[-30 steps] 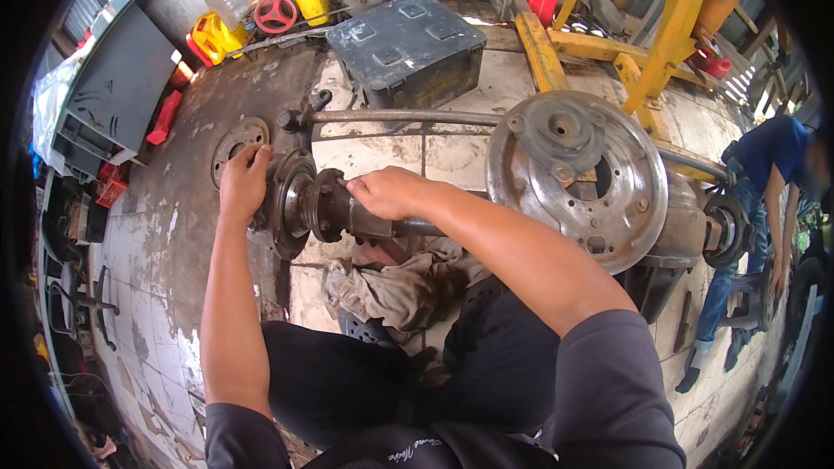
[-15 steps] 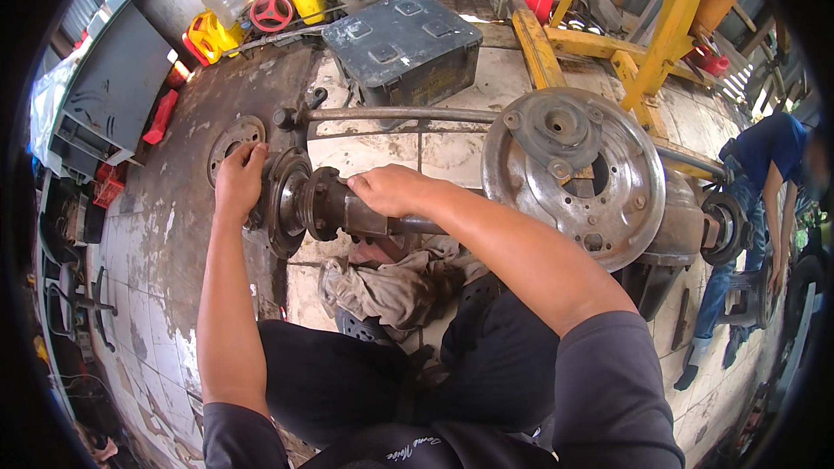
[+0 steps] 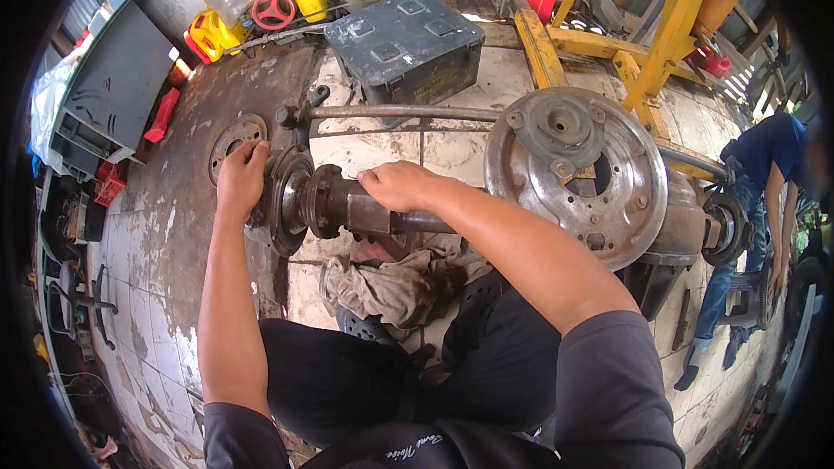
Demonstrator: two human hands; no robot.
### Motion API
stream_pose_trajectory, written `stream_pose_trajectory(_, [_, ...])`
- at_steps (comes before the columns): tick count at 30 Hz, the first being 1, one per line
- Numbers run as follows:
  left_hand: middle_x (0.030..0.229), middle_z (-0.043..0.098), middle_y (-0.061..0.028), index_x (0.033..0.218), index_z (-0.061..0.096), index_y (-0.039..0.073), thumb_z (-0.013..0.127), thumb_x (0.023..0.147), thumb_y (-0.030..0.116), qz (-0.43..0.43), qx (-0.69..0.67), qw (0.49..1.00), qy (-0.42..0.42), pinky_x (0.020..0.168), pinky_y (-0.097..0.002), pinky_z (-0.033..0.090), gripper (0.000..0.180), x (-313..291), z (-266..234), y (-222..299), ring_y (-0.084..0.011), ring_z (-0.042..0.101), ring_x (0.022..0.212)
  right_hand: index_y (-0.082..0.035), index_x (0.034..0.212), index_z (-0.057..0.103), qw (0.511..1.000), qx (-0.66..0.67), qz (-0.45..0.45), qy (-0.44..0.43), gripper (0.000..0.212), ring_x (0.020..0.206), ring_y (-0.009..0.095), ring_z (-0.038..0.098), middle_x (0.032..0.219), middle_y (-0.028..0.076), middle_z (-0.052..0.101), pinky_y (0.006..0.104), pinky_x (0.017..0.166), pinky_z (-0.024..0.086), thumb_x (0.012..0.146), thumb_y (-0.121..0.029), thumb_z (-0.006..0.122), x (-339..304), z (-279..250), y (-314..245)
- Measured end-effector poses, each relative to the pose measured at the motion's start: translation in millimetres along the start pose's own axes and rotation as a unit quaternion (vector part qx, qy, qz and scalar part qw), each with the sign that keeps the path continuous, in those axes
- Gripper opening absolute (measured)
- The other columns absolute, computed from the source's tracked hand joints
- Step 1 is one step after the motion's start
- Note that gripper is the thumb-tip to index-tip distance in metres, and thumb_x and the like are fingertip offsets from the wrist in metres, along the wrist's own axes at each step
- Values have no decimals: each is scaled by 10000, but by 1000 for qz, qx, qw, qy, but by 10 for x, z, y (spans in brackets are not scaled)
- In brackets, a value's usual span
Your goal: The person sits on the floor and repeatedly rotates and manipulates a greasy axle assembly by hand, checking its movement and alignment. The person handles the axle and a nearby brake drum without using tools.
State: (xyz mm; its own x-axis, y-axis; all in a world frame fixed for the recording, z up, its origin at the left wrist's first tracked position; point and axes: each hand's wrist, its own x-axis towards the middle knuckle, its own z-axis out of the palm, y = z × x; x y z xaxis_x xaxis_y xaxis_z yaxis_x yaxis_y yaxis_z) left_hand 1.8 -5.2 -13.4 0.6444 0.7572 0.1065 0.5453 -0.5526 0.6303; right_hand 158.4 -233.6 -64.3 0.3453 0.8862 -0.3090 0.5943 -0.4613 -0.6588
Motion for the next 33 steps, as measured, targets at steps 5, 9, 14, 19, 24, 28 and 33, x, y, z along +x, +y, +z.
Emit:
stream_pose_trajectory(5, [1083,716,-217,1160,711,40,600,946,384,-1,0,1000,1,918,-409,488,420,12,20,-25,-375,670,1051,-61,1220,674,1000,6,-18,16,568,1111,473,604,1167,292,659,500,992,457,1039,-459,312,31,47,58])
stream_pose_trajectory(9, [1077,717,-215,1155,713,45,602,945,388,-4,3,1000,-2,914,-409,489,417,2,14,-2,-372,671,1046,-73,1222,680,999,15,-26,22,548,1103,471,608,1163,286,662,498,988,461,1032,-446,326,26,60,68])
stream_pose_trajectory(14, [1063,719,-208,1150,717,53,603,942,392,6,5,1000,4,907,-404,491,414,19,25,-39,-365,674,1034,-73,1196,693,999,14,-16,32,528,1093,471,612,1151,281,667,498,989,465,1025,-427,341,38,78,42])
stream_pose_trajectory(19, [1045,723,-203,1147,719,56,604,940,396,8,6,1000,1,898,-396,493,415,6,20,-18,-360,679,1021,-68,1183,695,999,11,-7,39,521,1098,465,613,1153,276,669,502,993,464,1024,-417,341,44,112,30])
stream_pose_trajectory(24, [1054,725,-196,1154,720,59,603,941,391,-7,9,1000,1,901,-392,492,412,-15,-6,25,-349,680,1030,-77,1212,682,999,12,3,43,514,1099,457,615,1166,253,674,499,993,467,1028,-409,336,2,104,-36])
stream_pose_trajectory(28, [1065,724,-196,1163,717,55,599,944,380,-17,22,1000,-6,908,-392,491,409,-35,-28,94,-344,680,1035,-75,1218,678,1000,-9,4,19,513,1094,456,616,1165,251,673,500,988,470,1037,-401,325,-23,45,-74])
stream_pose_trajectory(33, [1073,722,-200,1152,717,46,596,945,378,-6,11,1000,-1,916,-394,489,409,-14,-16,41,-346,677,1043,-43,1183,678,999,-8,-24,29,529,1075,464,617,1134,273,672,509,970,473,1048,-405,316,-146,33,-133])
